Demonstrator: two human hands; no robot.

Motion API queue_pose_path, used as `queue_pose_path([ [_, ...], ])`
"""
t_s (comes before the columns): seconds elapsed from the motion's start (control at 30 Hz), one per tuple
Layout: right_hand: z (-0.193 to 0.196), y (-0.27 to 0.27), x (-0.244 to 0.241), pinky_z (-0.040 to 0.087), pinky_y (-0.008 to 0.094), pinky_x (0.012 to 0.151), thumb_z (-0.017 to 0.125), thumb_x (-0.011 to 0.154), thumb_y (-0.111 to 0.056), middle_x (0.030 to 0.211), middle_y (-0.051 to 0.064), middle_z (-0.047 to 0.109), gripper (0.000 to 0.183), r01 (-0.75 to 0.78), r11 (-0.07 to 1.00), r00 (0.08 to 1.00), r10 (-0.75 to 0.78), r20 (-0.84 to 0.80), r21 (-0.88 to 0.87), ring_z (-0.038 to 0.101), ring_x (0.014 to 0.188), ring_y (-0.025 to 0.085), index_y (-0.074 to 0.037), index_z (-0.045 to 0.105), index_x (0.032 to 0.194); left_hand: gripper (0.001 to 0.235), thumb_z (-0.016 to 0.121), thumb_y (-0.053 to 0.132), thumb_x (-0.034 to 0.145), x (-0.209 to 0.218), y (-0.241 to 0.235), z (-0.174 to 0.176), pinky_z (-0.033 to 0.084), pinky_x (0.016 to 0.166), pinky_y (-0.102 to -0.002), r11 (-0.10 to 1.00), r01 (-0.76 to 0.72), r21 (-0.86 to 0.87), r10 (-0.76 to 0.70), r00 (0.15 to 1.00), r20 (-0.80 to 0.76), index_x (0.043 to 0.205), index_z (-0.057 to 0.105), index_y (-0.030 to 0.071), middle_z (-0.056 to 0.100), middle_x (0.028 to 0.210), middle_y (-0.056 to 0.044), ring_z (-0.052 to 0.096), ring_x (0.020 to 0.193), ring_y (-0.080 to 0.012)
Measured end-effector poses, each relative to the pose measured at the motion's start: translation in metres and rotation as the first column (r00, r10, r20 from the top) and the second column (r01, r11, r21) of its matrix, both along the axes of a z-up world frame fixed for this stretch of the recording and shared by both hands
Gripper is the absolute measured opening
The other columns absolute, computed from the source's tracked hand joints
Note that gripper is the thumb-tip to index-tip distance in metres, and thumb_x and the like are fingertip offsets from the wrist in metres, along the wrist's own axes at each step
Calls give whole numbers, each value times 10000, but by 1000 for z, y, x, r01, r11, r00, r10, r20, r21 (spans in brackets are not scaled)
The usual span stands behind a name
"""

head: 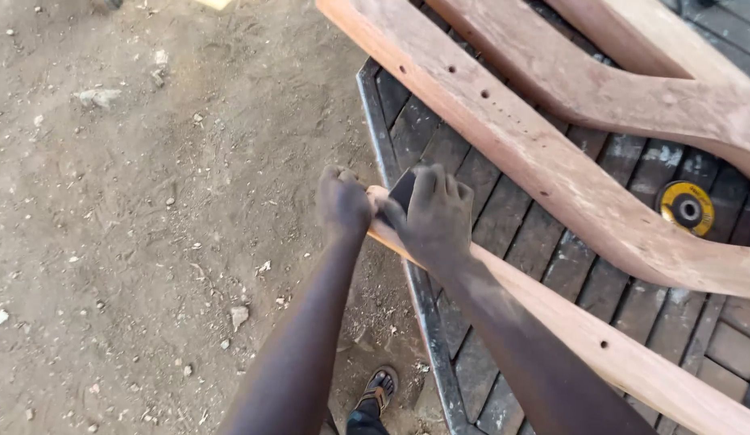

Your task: Sanding a long wooden beam with sandpaper on a workbench

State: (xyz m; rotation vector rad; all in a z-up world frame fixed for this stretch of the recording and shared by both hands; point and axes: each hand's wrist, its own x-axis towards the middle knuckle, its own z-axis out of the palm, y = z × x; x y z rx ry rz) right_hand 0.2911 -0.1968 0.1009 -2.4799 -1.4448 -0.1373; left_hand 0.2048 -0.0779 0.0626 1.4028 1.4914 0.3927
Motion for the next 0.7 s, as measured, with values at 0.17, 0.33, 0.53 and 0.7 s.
queue_pose_path([
  [0.17,10,-131,27,355,535,1094,621,891,-656,1055,152,588,638,47,999,998,-47,-31,-27,602,1150,340,-87,547,1170,262,442,252,904,-1,3,3,546,899,-468,1000,-10,10,10,1000,20,882,692,178,765,841,-71,726,1020,-334],
  [0.33,6,-246,63,378,541,1106,668,852,-581,1065,197,624,592,188,971,970,-207,-127,-146,601,1172,417,-105,561,1186,285,455,199,876,9,1,-14,545,854,-470,999,-16,34,12,992,127,762,717,186,754,783,-86,731,947,-349],
  [0.53,34,-117,17,424,560,995,424,916,-765,1031,137,599,610,179,928,981,-194,-15,-328,594,1115,377,-187,569,1049,230,468,100,889,13,6,-35,543,689,-313,994,-105,-34,110,922,372,850,691,137,769,738,-85,766,746,-207],
  [0.7,9,-4,2,431,554,979,355,1004,-696,1190,95,583,587,-20,972,998,4,-66,-233,573,1192,312,-198,512,1273,217,426,93,855,24,6,-56,591,709,-330,948,68,-311,223,556,801,913,627,36,769,872,-269,772,733,-302],
])
